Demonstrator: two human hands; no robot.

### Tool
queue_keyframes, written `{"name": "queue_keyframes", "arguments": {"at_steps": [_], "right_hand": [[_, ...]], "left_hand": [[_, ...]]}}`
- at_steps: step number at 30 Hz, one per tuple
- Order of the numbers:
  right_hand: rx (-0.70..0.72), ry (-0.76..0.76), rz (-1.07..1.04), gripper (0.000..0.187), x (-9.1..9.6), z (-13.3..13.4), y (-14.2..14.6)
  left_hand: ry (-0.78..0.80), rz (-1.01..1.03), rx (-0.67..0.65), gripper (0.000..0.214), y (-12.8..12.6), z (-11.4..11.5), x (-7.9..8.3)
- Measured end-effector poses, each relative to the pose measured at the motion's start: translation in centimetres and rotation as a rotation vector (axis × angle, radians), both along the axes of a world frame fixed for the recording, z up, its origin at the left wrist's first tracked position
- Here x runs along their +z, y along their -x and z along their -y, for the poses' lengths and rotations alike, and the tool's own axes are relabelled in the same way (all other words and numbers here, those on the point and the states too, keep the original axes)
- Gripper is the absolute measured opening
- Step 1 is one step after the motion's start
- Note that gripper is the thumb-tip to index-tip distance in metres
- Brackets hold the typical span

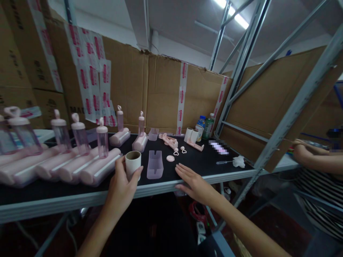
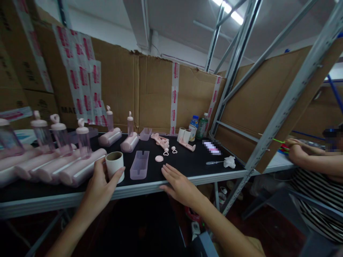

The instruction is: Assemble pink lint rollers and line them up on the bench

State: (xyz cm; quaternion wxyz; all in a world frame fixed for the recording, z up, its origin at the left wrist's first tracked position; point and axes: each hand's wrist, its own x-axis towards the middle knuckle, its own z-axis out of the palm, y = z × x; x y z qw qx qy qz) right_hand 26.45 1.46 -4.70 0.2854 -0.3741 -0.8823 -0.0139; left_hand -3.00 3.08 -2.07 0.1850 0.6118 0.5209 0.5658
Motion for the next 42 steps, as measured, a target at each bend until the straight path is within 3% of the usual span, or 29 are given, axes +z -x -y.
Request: {"name": "queue_keyframes", "arguments": {"at_steps": [3, 6, 11, 15, 18, 24, 31, 35, 42], "right_hand": [[0.073, -0.069, -0.079, 0.052, -1.0, 1.3, -0.9], [0.052, -0.084, -0.325, 0.047, -0.3, 2.4, -0.5], [-0.074, 0.065, -1.017, 0.021, 4.6, 4.5, 3.7], [0.048, 0.229, -1.206, 0.018, 7.7, 5.9, 7.2], [0.102, 0.254, -1.176, 0.016, 8.4, 6.7, 8.8], [0.016, 0.061, -1.037, 0.02, 8.0, 7.6, 10.4], [0.156, -0.08, -0.84, 0.04, 6.7, 8.1, 10.8], [0.161, -0.063, -0.813, 0.037, 6.0, 7.5, 10.5], [0.189, -0.074, -0.846, 0.039, 4.9, 6.9, 9.9]], "left_hand": [[-0.024, 0.059, 0.009, 0.061, -0.1, 0.1, -0.3], [-0.129, 0.115, 0.006, 0.057, -0.5, 0.8, -0.2], [-0.352, -0.14, -0.086, 0.045, -2.3, 3.9, 1.1], [-0.431, -0.36, -0.225, 0.04, -4.1, 6.2, 1.8], [-0.426, -0.394, -0.258, 0.038, -4.8, 6.9, 2.0], [-0.472, -0.414, -0.242, 0.039, -4.6, 7.3, 2.1], [-0.444, -0.376, -0.231, 0.037, -4.0, 7.7, 2.6], [-0.286, -0.324, -0.273, 0.035, -3.7, 8.0, 3.2], [-0.001, -0.083, -0.495, 0.033, -3.9, 8.6, 4.1]]}}
